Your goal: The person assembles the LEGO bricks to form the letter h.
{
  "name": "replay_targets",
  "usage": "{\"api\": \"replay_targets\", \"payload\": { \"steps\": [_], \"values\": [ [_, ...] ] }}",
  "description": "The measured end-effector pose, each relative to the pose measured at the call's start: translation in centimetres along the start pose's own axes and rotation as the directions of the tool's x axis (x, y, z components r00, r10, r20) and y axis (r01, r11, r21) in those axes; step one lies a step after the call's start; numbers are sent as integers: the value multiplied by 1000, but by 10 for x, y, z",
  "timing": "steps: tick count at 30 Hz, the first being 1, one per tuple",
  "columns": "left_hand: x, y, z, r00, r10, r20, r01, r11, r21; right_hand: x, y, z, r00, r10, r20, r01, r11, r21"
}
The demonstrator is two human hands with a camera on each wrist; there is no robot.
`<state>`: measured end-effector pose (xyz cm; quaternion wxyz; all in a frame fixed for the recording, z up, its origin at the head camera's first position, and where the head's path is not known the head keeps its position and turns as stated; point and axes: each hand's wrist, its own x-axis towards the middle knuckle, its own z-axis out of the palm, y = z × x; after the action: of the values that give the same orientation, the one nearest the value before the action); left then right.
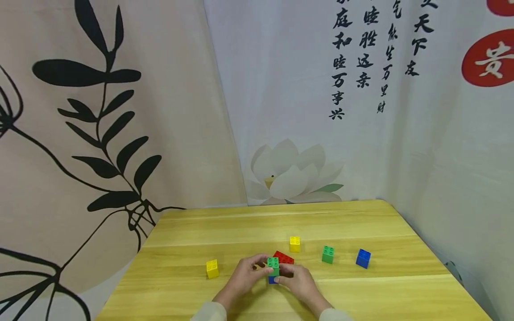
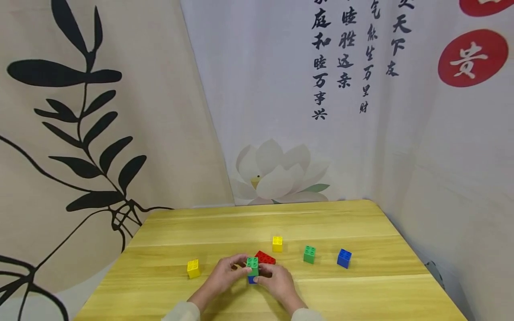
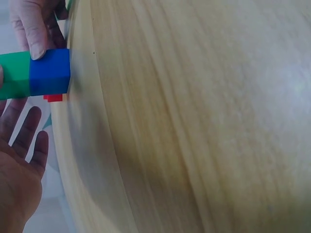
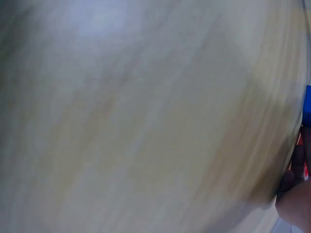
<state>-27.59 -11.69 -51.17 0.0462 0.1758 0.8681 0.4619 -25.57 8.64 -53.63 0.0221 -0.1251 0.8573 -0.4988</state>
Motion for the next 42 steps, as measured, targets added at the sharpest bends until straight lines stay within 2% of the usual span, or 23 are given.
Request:
{"api": "replay_targets", "payload": {
  "steps": [11,17,22,35,42],
  "values": [
    [2,1,-3,1000,9,16,-9,1000,11,1,-1,-1,1000,11,12,-11,1000,-28],
    [1,1,-12,1000,10,5,-10,999,31,-1,-3,-2,1000,-4,21,4,1000,-12],
    [3,-1,-21,1000,6,-6,-6,998,61,-3,-4,-5,1000,16,20,-16,1000,2],
    [4,-8,-42,998,-52,-25,54,994,99,-3,-4,-15,999,43,1,-43,999,-15],
    [4,-9,-51,996,-89,-19,90,990,108,-2,-3,-22,996,89,-12,-89,996,-24]
  ]
}}
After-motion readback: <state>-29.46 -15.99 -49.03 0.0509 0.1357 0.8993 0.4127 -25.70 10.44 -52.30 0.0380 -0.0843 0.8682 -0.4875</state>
